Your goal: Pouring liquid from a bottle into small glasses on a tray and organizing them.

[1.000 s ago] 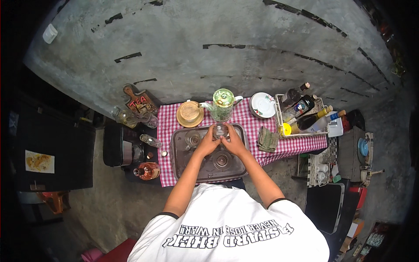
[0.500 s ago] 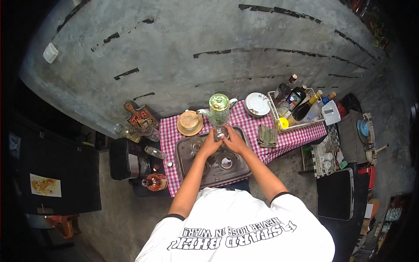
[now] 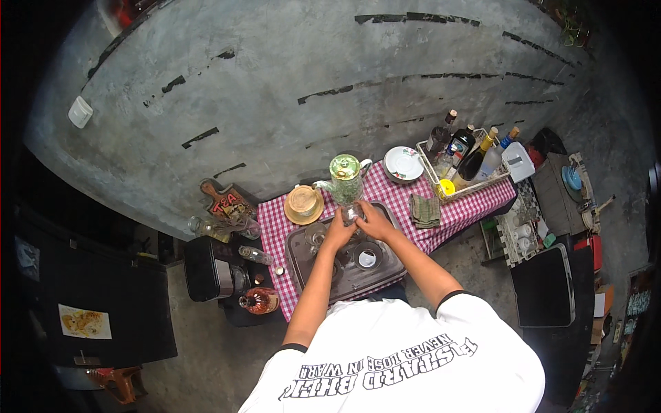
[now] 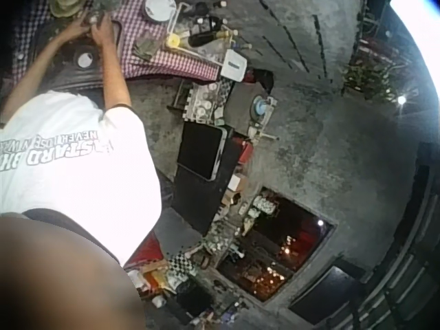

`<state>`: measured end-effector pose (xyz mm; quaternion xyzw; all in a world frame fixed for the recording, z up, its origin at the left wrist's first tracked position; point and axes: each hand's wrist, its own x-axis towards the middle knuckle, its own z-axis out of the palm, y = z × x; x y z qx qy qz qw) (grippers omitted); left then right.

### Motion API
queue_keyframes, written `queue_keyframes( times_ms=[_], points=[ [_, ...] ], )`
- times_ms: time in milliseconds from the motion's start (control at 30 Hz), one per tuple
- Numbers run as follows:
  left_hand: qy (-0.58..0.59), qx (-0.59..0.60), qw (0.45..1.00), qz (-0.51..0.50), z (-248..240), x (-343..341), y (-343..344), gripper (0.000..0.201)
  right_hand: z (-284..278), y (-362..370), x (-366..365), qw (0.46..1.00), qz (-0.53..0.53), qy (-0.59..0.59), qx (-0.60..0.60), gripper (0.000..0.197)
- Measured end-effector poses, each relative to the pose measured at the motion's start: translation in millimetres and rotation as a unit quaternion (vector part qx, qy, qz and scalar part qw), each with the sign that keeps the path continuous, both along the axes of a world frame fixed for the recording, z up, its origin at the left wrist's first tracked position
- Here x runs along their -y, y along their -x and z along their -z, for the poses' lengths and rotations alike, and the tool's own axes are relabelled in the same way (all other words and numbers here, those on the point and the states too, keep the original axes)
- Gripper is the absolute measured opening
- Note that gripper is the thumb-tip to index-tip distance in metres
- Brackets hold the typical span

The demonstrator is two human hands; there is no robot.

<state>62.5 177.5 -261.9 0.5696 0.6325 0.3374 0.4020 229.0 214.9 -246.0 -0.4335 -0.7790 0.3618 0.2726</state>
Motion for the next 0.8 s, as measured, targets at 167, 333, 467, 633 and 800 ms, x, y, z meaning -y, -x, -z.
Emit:
queue_keyframes(
  times_ms=[167, 333, 467, 633, 800],
  points=[
    [0.008, 0.007, 1.000, 0.015, 0, -3, 3, 0.087, 2, 1, 0, 1.000, 0.003, -0.011, -0.005, 0.058],
    [0.005, -0.007, 1.000, 0.017, 2, -3, 5, 0.086, 0, 3, 1, 1.000, 0.009, 0.001, 0.000, 0.058],
    [0.006, -0.010, 1.000, 0.009, 0, -2, 3, 0.086, -1, 4, 2, 1.000, 0.009, 0.002, 0.005, 0.058],
    [0.023, 0.005, 0.999, 0.021, -13, -2, 1, 0.084, 7, 2, -2, 1.000, 0.015, -0.005, 0.008, 0.059],
    [0.025, -0.006, 0.999, 0.020, -13, -4, 3, 0.080, 5, 2, -3, 1.000, 0.016, 0.011, 0.021, 0.057]
  ],
)
